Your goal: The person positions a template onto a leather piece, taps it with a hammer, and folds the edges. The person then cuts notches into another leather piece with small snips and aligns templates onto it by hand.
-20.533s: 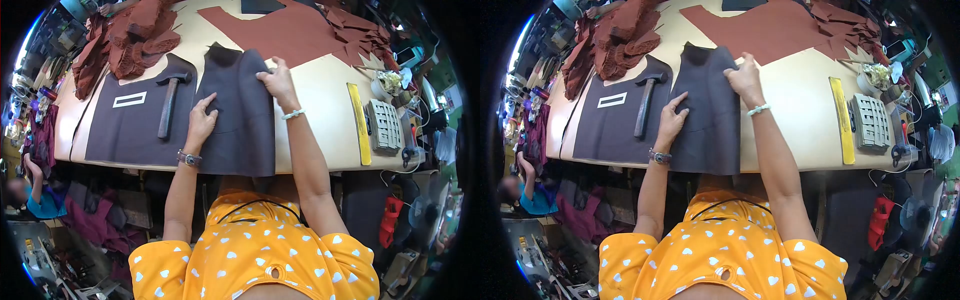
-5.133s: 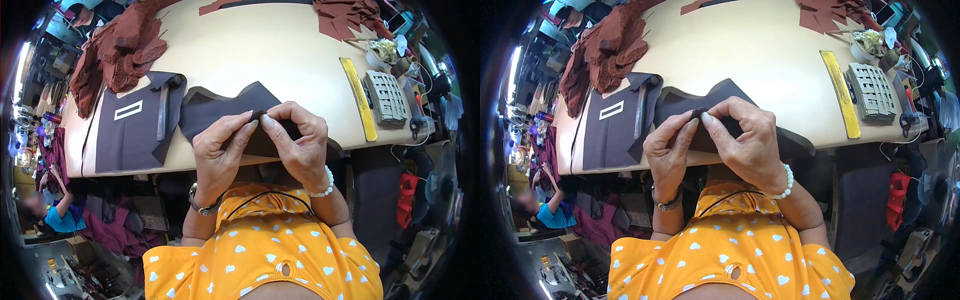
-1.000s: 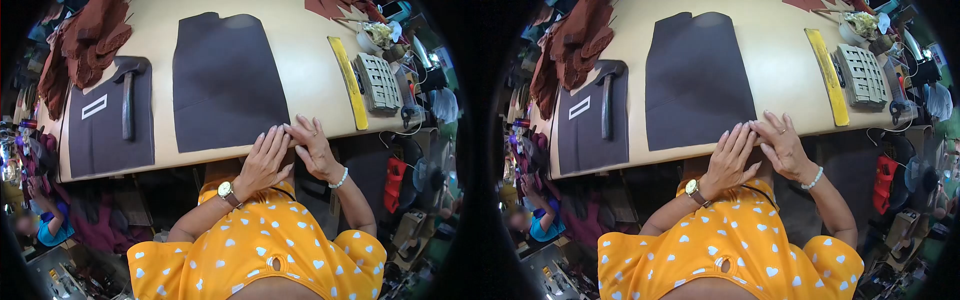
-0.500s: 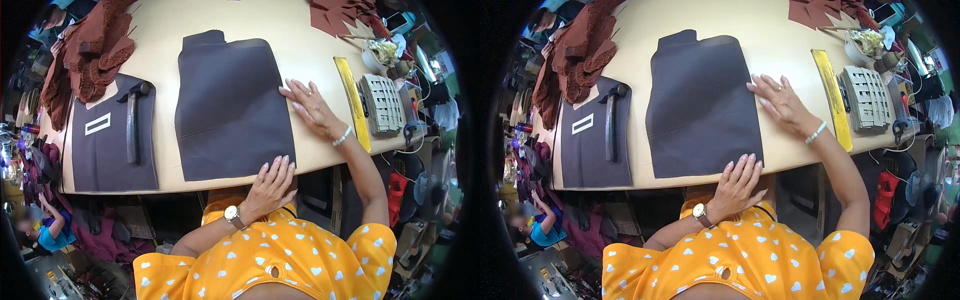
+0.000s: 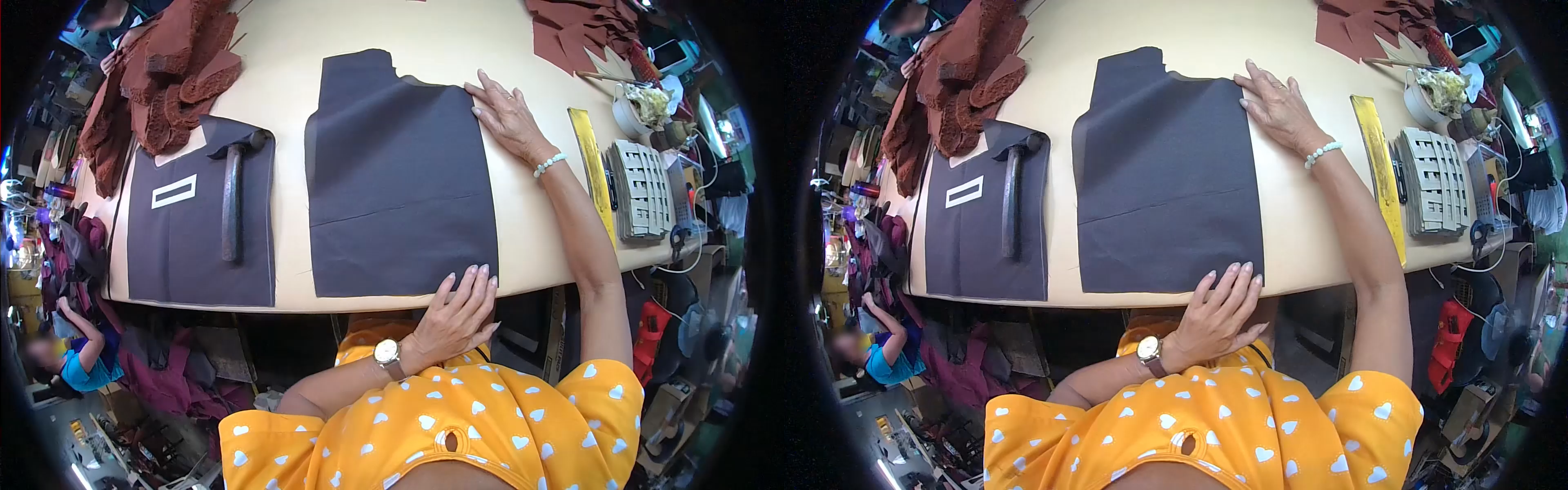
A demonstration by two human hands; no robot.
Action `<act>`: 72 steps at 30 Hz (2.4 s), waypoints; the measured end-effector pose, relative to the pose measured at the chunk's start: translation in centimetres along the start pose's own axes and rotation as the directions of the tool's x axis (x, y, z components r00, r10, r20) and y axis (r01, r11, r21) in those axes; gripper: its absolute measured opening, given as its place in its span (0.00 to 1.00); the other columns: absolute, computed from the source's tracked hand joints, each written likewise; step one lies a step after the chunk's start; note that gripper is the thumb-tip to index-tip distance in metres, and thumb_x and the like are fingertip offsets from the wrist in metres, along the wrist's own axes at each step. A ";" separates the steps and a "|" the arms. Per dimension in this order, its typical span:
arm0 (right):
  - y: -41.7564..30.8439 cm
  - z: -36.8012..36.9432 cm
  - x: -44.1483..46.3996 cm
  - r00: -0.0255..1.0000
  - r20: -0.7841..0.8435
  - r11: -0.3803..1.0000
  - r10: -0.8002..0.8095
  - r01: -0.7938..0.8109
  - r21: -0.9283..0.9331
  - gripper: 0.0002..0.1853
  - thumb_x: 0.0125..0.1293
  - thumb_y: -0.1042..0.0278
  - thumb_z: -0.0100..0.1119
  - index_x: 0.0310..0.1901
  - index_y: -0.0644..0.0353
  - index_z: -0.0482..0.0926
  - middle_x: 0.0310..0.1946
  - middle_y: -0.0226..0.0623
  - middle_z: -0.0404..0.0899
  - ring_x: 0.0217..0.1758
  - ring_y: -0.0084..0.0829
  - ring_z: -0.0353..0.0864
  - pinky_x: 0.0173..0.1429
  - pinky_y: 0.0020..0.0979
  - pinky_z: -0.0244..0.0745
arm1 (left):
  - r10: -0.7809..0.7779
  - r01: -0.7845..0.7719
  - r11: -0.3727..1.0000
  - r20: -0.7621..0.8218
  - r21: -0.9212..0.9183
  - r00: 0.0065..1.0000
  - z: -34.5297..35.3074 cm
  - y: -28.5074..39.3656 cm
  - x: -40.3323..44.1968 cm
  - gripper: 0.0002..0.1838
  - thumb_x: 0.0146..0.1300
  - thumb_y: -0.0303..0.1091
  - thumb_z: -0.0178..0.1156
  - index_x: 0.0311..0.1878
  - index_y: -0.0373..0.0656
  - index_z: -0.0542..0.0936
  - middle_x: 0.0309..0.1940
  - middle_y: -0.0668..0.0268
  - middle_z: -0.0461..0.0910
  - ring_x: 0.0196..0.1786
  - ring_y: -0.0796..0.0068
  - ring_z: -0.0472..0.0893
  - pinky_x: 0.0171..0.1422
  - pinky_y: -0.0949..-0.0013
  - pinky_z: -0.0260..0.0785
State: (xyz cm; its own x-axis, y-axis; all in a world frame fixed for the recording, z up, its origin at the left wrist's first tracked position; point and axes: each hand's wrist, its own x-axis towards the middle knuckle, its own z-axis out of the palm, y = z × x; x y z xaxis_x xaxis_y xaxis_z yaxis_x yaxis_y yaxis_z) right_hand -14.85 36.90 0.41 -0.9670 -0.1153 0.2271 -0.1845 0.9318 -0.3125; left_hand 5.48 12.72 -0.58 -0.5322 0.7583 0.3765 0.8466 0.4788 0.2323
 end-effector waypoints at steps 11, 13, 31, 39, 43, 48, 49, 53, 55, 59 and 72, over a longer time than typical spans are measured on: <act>-1.3 0.0 -0.6 0.999 -0.004 0.998 0.037 -0.037 -0.045 0.45 0.58 0.42 0.55 0.70 0.53 0.46 0.66 0.28 0.62 0.71 0.36 0.53 0.70 0.60 0.39 | -0.046 0.029 0.997 -0.252 -0.073 0.967 -4.0 -13.9 12.4 0.09 0.57 0.27 0.57 0.43 0.39 0.76 0.38 0.57 0.77 0.43 0.59 0.77 0.48 0.59 0.69; -1.6 -0.2 -0.5 0.998 0.023 0.995 0.055 -0.053 -0.082 0.45 0.58 0.42 0.55 0.70 0.52 0.45 0.66 0.29 0.61 0.72 0.37 0.52 0.70 0.60 0.40 | -0.025 0.028 1.000 -0.225 0.009 0.974 -2.1 -16.5 12.5 0.14 0.59 0.31 0.56 0.48 0.40 0.75 0.47 0.55 0.74 0.52 0.57 0.73 0.56 0.58 0.65; -1.3 0.2 -0.5 0.998 0.019 0.997 0.054 -0.053 -0.056 0.47 0.57 0.38 0.55 0.71 0.49 0.44 0.65 0.26 0.63 0.73 0.39 0.50 0.70 0.61 0.38 | -0.382 0.395 0.916 -0.148 0.073 0.912 1.7 -25.9 17.7 0.38 0.56 0.65 0.51 0.58 0.41 0.71 0.59 0.52 0.66 0.62 0.53 0.65 0.64 0.47 0.55; -1.4 0.2 -0.6 0.998 0.003 0.998 0.055 -0.055 -0.034 0.48 0.55 0.36 0.54 0.71 0.52 0.46 0.64 0.28 0.64 0.72 0.40 0.52 0.70 0.60 0.39 | -0.416 0.456 0.878 -0.240 0.143 0.877 1.4 -24.3 18.6 0.37 0.59 0.56 0.52 0.64 0.37 0.62 0.65 0.49 0.60 0.68 0.50 0.57 0.68 0.47 0.49; -0.9 0.4 -0.6 0.999 -0.001 0.995 0.040 -0.040 -0.091 0.48 0.55 0.37 0.55 0.70 0.55 0.46 0.67 0.37 0.59 0.72 0.43 0.51 0.70 0.59 0.39 | 0.099 -0.079 0.995 -0.382 0.067 0.919 2.1 -18.5 19.9 0.14 0.61 0.36 0.51 0.46 0.38 0.74 0.49 0.52 0.74 0.56 0.54 0.71 0.59 0.55 0.63; -0.7 0.6 -2.1 0.964 -0.240 0.988 0.114 -0.136 -0.077 0.50 0.55 0.34 0.52 0.68 0.65 0.50 0.68 0.48 0.53 0.72 0.50 0.48 0.70 0.59 0.40 | 0.019 -0.027 0.999 -0.270 -0.026 0.963 3.7 -16.9 19.8 0.05 0.55 0.29 0.51 0.30 0.39 0.76 0.33 0.60 0.76 0.43 0.62 0.77 0.48 0.61 0.68; -0.8 0.4 -3.1 0.946 -0.297 0.985 0.134 -0.160 -0.065 0.50 0.55 0.33 0.51 0.68 0.65 0.50 0.68 0.48 0.54 0.72 0.50 0.48 0.70 0.59 0.40 | 0.023 -0.029 0.999 -0.258 -0.022 0.966 3.9 -17.3 20.0 0.06 0.56 0.28 0.51 0.31 0.39 0.77 0.33 0.60 0.77 0.43 0.61 0.77 0.48 0.62 0.69; 2.4 -3.0 -8.8 0.786 -0.572 0.830 0.236 -0.469 -0.302 0.18 0.62 0.60 0.49 0.49 0.63 0.73 0.47 0.43 0.75 0.54 0.40 0.72 0.55 0.45 0.67 | -0.081 0.077 0.995 -0.055 -0.055 0.995 2.2 -17.8 21.6 0.11 0.55 0.32 0.59 0.40 0.40 0.80 0.36 0.58 0.80 0.44 0.60 0.78 0.50 0.60 0.68; 2.2 -6.0 -11.3 0.757 -0.477 0.615 0.447 -0.647 -0.450 0.08 0.61 0.69 0.49 0.38 0.61 0.75 0.34 0.40 0.79 0.38 0.39 0.81 0.40 0.38 0.77 | -0.200 0.204 0.977 0.064 -0.060 0.978 1.3 -18.0 22.6 0.14 0.53 0.34 0.63 0.42 0.40 0.80 0.39 0.57 0.80 0.45 0.59 0.79 0.51 0.57 0.67; 3.6 -7.1 -12.9 0.724 -0.429 0.492 0.541 -0.686 -0.536 0.06 0.61 0.70 0.51 0.37 0.61 0.75 0.30 0.37 0.80 0.32 0.38 0.84 0.34 0.37 0.80 | -0.407 0.442 0.896 0.315 -0.045 0.858 1.0 -19.2 25.7 0.23 0.45 0.40 0.70 0.45 0.41 0.80 0.45 0.55 0.80 0.51 0.58 0.78 0.57 0.51 0.63; 6.3 -6.1 -12.9 0.852 -0.414 0.435 0.319 -0.520 -0.735 0.04 0.62 0.69 0.49 0.36 0.58 0.72 0.31 0.36 0.79 0.34 0.34 0.83 0.35 0.33 0.79 | -0.338 0.463 0.834 0.386 -0.300 0.858 0.0 -20.4 25.3 0.21 0.40 0.40 0.73 0.32 0.31 0.81 0.29 0.56 0.80 0.34 0.67 0.79 0.40 0.69 0.70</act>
State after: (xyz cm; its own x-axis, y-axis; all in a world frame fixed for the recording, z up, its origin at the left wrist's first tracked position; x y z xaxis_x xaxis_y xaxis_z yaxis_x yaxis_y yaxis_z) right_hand -2.47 46.34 1.10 -0.8102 0.3420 0.4760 0.5520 0.7183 0.4235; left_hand -25.30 22.13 4.19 -0.7443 0.6601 -0.1016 0.4611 0.6180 0.6368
